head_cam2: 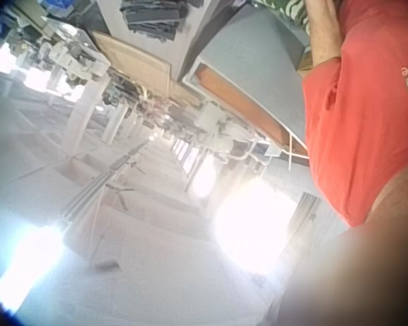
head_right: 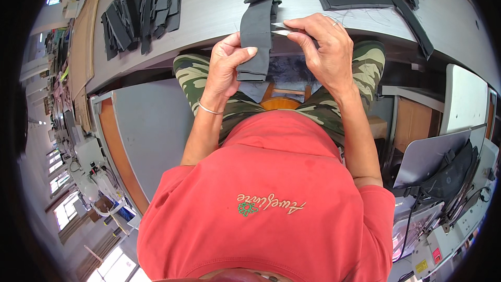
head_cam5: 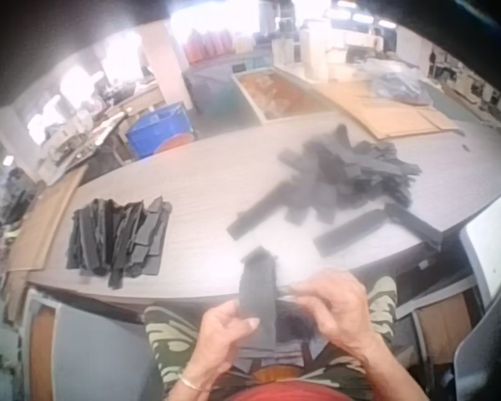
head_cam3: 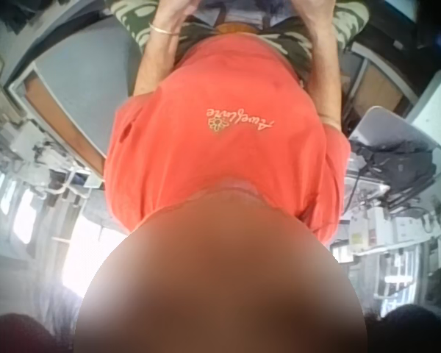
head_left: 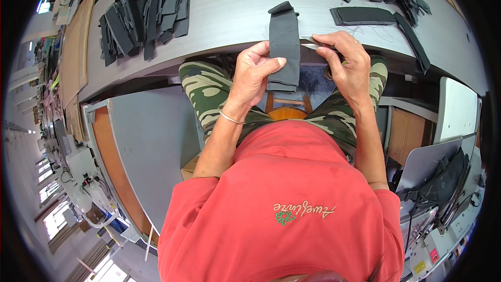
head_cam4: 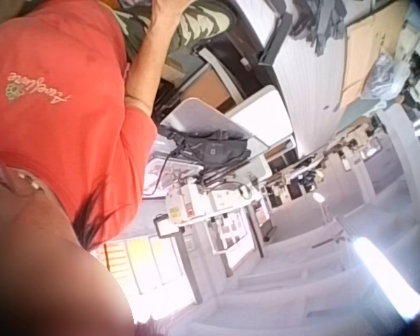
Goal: Trimming excess material and threads from small black fabric parts using a pair of snips.
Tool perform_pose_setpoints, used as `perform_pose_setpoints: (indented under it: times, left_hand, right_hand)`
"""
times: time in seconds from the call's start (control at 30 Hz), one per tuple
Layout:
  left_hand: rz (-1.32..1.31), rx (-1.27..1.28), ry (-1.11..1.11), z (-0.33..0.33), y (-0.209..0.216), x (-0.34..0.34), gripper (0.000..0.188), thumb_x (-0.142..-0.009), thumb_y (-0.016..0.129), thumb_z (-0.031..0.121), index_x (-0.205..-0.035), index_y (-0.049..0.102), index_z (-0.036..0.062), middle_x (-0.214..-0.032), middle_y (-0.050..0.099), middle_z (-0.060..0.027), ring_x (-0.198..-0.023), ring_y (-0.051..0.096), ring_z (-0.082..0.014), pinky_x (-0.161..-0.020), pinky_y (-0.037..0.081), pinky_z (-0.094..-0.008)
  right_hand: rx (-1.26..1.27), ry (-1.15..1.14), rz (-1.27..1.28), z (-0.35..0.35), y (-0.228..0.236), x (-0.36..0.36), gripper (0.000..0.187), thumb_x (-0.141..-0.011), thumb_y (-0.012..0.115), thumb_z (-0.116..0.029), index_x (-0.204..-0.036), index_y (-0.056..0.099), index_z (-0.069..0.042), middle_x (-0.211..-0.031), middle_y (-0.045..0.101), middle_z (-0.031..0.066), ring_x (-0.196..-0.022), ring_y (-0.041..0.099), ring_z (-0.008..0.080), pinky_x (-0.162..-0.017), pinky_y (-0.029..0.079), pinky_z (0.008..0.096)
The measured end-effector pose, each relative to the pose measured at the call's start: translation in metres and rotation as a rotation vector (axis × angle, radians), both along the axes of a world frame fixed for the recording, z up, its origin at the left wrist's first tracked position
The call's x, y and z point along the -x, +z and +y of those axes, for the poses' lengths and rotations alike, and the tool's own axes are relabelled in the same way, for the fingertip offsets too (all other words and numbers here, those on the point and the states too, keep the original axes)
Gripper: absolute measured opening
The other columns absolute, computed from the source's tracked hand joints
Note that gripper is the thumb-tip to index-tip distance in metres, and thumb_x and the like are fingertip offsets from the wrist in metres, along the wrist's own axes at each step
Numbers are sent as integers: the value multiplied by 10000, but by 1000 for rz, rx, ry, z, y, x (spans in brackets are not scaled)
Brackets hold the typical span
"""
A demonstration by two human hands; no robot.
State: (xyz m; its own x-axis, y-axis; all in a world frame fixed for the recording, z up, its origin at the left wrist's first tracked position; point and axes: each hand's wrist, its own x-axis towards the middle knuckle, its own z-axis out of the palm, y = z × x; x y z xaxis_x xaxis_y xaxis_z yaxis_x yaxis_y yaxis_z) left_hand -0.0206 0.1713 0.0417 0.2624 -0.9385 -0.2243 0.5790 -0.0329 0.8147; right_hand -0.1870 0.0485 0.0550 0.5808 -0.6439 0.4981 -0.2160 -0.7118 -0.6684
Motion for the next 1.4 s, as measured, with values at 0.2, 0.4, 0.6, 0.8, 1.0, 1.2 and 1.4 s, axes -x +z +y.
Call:
perform_pose_setpoints:
  times: [0.2,0.4,0.6,0.8,1.0,1.2,1.4]
  left_hand:
    - [-21,-4,17,-1,2,1,345,-830,607,-42,-1172,569,-76,-1023,668,-108,-868,644,-115,-797,527,-251]
    - [-7,-20,-4,-3,5,4,348,-821,613,-60,-1165,567,-85,-1035,663,-97,-875,635,-106,-799,525,-250]
    - [-192,-33,13,-5,-7,10,286,-806,623,-94,-1088,618,-48,-999,646,-45,-864,602,-69,-793,497,-212]
    - [-372,1,16,-6,-2,13,203,-789,640,-97,-977,640,-19,-922,596,21,-824,537,-31,-729,463,-185]
    - [-375,-63,12,-7,-6,16,167,-776,680,-66,-936,637,-45,-945,580,26,-773,520,-24,-669,447,-185]
    - [-1253,148,4,-10,2,22,288,-743,738,19,-997,626,-56,-1022,618,-84,-696,586,-116,-605,474,-235]
    - [-1021,135,236,-15,-6,21,368,-796,716,74,-1135,599,-10,-1213,514,-119,-788,570,-119,-670,502,-247]
  right_hand:
    - [-75,72,20,-2,1,5,156,-786,697,-122,-939,715,-104,-802,672,27,-710,592,197,-687,426,303]
    - [-62,37,9,2,-2,0,154,-785,699,-130,-937,717,-116,-806,675,15,-709,594,192,-668,422,314]
    - [7,27,10,14,-4,-13,150,-774,704,-138,-923,712,-130,-789,664,5,-715,602,192,-645,416,316]
    - [92,8,27,17,-5,-17,136,-761,708,-137,-897,711,-146,-751,642,-4,-685,588,187,-620,399,311]
    - [-191,-32,19,19,-9,-15,167,-810,703,-176,-966,697,-116,-833,669,35,-795,630,168,-697,458,307]
    - [-627,-5,11,19,-24,-17,534,-799,756,-282,-1273,553,-143,-1014,647,171,-965,628,246,-838,490,339]
    - [-963,59,-275,15,-37,-17,455,-835,730,-162,-1245,574,-39,-1056,640,66,-972,572,121,-872,464,269]
